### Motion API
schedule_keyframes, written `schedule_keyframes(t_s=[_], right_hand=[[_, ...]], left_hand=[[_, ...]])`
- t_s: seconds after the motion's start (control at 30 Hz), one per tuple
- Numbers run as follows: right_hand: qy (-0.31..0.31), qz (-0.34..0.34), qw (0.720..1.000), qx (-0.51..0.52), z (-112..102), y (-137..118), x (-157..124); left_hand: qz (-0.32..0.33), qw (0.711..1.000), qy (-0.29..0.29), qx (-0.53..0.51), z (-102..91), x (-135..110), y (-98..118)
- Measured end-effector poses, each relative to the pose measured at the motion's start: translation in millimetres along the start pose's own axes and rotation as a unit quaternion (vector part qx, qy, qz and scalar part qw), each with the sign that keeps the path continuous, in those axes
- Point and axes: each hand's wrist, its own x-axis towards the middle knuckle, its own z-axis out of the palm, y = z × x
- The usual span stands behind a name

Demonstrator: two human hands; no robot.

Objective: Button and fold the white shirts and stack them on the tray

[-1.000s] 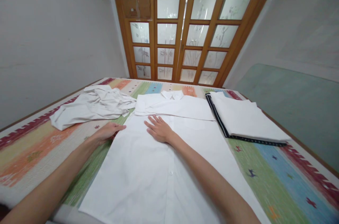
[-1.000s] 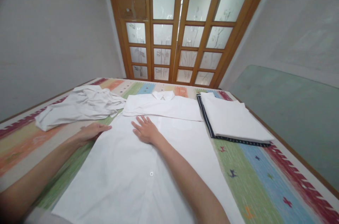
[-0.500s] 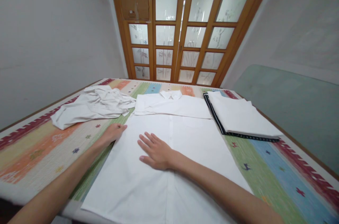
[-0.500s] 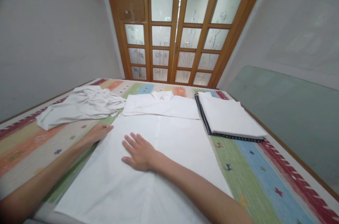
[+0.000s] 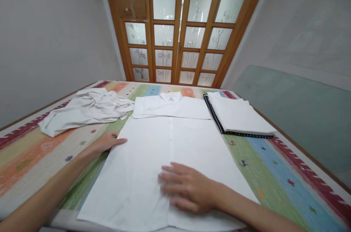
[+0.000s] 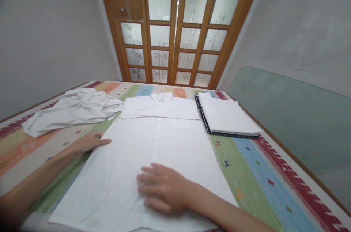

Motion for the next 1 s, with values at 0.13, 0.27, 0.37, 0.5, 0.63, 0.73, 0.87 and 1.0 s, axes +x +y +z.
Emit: schedule_keyframes(t_s=[0.13,0.27,0.37,0.5,0.63,0.73,0.87,1.0], right_hand=[[0.087,0.244,0.963,-0.078,-11,59,-60],[0.119,0.353,0.920,-0.121,-2,96,-107],[0.179,0.409,0.887,-0.119,7,105,-122],[0.313,0.465,0.828,-0.013,5,115,-122],[0.440,0.507,0.724,0.161,-18,118,-116],[0.442,0.546,0.656,0.275,-38,111,-115],[0.386,0.578,0.624,0.358,-51,102,-112],[0.350,0.555,0.648,0.385,-51,109,-112]], left_hand=[[-0.020,0.999,-0.034,-0.015,-2.9,-6,-2],[-0.010,1.000,-0.012,-0.022,-1.3,-6,-1],[-0.009,0.999,-0.001,-0.047,1.6,-5,3],[-0.022,0.988,0.018,-0.149,6.7,-2,11],[0.020,0.970,-0.003,-0.241,8.9,-6,15],[0.051,0.967,-0.066,-0.240,6.1,-10,14],[0.043,0.967,-0.098,-0.231,2.6,-10,13],[0.042,0.966,-0.116,-0.227,3.7,-5,18]])
